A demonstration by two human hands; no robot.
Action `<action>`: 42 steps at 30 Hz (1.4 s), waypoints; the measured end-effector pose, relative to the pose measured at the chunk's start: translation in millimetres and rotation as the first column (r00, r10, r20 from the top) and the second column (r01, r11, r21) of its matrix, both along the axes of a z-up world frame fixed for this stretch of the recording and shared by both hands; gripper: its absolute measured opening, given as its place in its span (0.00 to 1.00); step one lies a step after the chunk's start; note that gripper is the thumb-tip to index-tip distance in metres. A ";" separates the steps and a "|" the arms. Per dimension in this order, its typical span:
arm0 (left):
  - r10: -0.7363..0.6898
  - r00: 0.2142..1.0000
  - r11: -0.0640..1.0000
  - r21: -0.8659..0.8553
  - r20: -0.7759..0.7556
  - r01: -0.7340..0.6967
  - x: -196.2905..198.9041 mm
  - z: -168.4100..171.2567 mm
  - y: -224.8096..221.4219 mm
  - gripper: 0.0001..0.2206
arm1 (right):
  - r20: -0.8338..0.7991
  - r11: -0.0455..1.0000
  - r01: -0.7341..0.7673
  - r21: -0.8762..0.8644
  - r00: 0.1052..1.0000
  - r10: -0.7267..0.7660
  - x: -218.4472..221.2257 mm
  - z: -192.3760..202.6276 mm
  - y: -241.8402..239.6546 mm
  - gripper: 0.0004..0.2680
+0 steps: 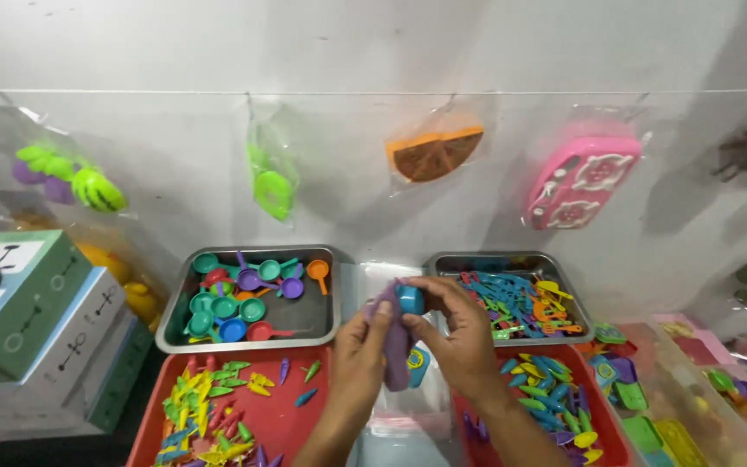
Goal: The person is sorting and placing small plastic toy kitchenware and other items into individual plastic bags.
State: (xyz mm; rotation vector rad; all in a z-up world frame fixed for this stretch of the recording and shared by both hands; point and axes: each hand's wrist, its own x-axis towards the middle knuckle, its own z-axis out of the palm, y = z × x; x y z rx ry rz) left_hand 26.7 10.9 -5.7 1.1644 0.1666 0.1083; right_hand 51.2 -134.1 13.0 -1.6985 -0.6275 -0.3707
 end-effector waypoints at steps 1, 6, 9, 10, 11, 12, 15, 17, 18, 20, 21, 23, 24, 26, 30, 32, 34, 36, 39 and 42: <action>-0.063 0.987 0.993 0.104 0.145 0.048 -3.5 2.2 0.8 0.14 | -0.055 0.996 0.012 0.083 0.998 -0.007 -0.3 -5.2 2.0 0.16; -0.189 0.879 0.873 0.485 0.438 -0.055 -9.9 6.7 8.9 0.10 | -0.326 0.918 0.124 0.376 0.945 0.005 -4.8 -29.9 3.8 0.17; -0.280 0.744 0.640 0.696 0.606 -0.326 -13.9 20.4 14.8 0.10 | -0.377 0.906 0.157 0.393 0.926 0.003 -2.9 -46.5 -5.6 0.16; -0.296 0.739 0.495 0.758 0.606 -0.424 -12.1 19.9 15.2 0.10 | -0.384 0.908 0.121 0.402 0.922 0.047 -0.5 -51.6 -8.1 0.16; -0.317 0.736 0.337 0.797 0.597 -0.501 -11.2 18.7 14.9 0.11 | -0.395 0.907 0.093 0.411 0.914 0.086 -0.4 -57.8 -11.7 0.17; -0.317 0.740 0.339 0.800 0.593 -0.495 -12.3 14.7 8.6 0.11 | -0.402 0.908 0.097 0.408 0.912 0.083 0.1 -58.6 -15.9 0.17; -0.253 0.773 0.450 0.778 0.582 -0.439 -18.2 10.4 -9.5 0.11 | -0.334 0.894 0.056 0.445 0.936 0.107 0.8 -60.3 -26.2 0.20; -0.268 0.916 0.924 0.350 0.299 0.156 -25.9 17.0 -21.6 0.20 | -0.258 0.930 0.024 0.368 0.963 0.078 0.0 -60.0 -31.8 0.19; -0.270 0.915 0.922 0.353 0.299 0.157 -19.6 8.7 -19.0 0.20 | -0.257 0.928 0.025 0.371 0.963 0.077 -0.9 -53.1 -31.1 0.19; -0.360 0.925 0.854 -0.355 0.122 0.379 -8.9 -9.5 -12.8 0.17 | -0.147 0.950 -0.060 0.308 0.983 0.109 -4.5 -41.1 -28.6 0.17; -0.361 0.924 0.855 -0.351 0.124 0.381 -4.5 -13.7 -11.8 0.17 | -0.143 0.948 -0.060 0.311 0.984 0.109 -3.4 -40.7 -32.3 0.17; -0.400 0.909 0.873 -0.252 0.119 0.418 1.9 -25.3 -10.1 0.17 | -0.064 0.975 -0.068 0.210 0.994 0.083 -3.8 -42.9 -40.2 0.17; -0.401 0.909 0.873 -0.253 0.113 0.417 -1.5 -11.5 -7.6 0.17 | -0.071 0.975 -0.066 0.212 0.994 0.082 -3.7 -44.9 -39.5 0.17; -0.384 0.862 0.855 0.480 0.330 0.197 -8.3 16.4 -3.0 0.13 | -0.155 0.976 0.001 0.218 0.987 0.034 -3.7 -48.8 -38.3 0.17; -0.366 0.812 0.527 0.820 0.455 -0.223 -14.5 24.8 -6.4 0.12 | -0.288 0.938 0.057 0.343 0.957 0.047 1.5 -60.9 -39.2 0.17; -0.325 0.778 0.384 0.826 0.538 -0.412 -13.2 21.0 -11.4 0.09 | -0.308 0.934 0.011 0.356 0.946 0.106 3.9 -53.0 -38.5 0.17; -0.225 0.831 0.570 0.760 0.509 -0.312 -11.6 5.4 -13.9 0.10 | -0.313 0.942 -0.011 0.335 0.942 0.123 6.3 -53.1 -34.6 0.17; -0.155 0.877 0.728 0.653 0.456 -0.210 -7.9 -0.5 -14.5 0.11 | -0.316 0.945 -0.022 0.327 0.940 0.131 7.4 -50.7 -31.9 0.17; -0.075 0.929 0.970 0.242 0.363 -0.016 -2.1 -4.4 -11.1 0.18 | -0.242 0.963 0.018 0.268 0.969 0.050 8.6 -45.2 -32.1 0.17; -0.089 0.978 0.995 -0.024 0.188 0.095 -2.7 -7.1 -3.1 0.17 | -0.174 0.969 -0.016 0.247 0.983 0.061 10.5 -47.2 -31.8 0.18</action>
